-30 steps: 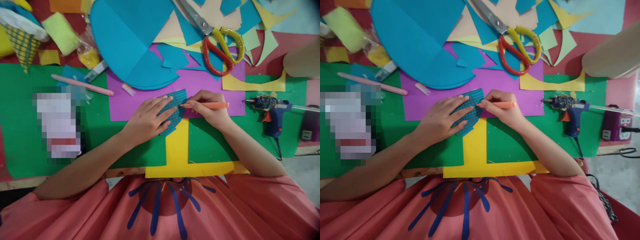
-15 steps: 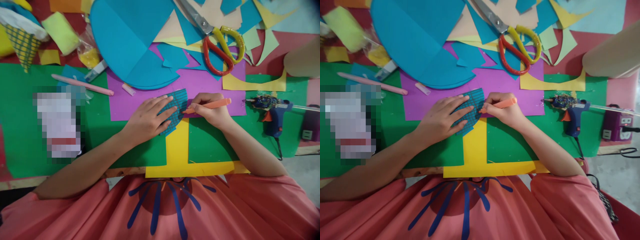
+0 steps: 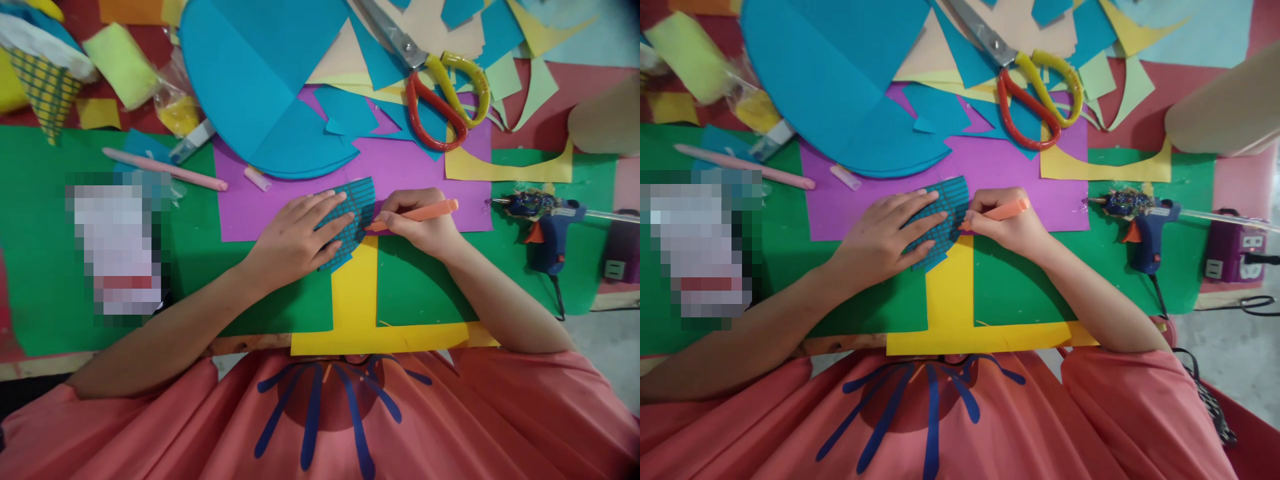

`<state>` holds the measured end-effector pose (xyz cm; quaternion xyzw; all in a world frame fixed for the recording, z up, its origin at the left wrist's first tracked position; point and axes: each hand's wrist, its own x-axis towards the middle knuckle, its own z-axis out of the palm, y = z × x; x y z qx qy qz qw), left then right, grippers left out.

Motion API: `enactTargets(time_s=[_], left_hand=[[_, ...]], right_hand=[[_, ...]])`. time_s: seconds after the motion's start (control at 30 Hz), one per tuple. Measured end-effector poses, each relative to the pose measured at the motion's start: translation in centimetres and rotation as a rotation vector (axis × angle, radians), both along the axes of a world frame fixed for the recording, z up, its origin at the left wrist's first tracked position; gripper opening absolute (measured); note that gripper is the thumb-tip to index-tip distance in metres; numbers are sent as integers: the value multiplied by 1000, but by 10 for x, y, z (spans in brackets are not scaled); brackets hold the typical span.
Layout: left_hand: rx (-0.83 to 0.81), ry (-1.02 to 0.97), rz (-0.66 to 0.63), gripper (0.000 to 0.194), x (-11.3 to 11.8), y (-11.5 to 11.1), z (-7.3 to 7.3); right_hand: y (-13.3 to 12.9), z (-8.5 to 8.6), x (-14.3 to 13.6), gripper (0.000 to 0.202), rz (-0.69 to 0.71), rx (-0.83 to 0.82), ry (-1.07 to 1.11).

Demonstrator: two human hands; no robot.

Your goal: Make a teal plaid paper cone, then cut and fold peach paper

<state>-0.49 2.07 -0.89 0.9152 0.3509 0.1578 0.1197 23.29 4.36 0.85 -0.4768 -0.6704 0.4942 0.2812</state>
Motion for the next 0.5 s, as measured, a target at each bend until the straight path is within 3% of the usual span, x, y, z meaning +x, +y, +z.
enactTargets(time_s=[0.33,0.5], left_hand=[[47,23,-13,36,1,1,1],[71,7,-31,37,0,0,0]], right_hand=[[2,0,1,30,35,-33,44],[4,0,1,26,-111,-22,114]])
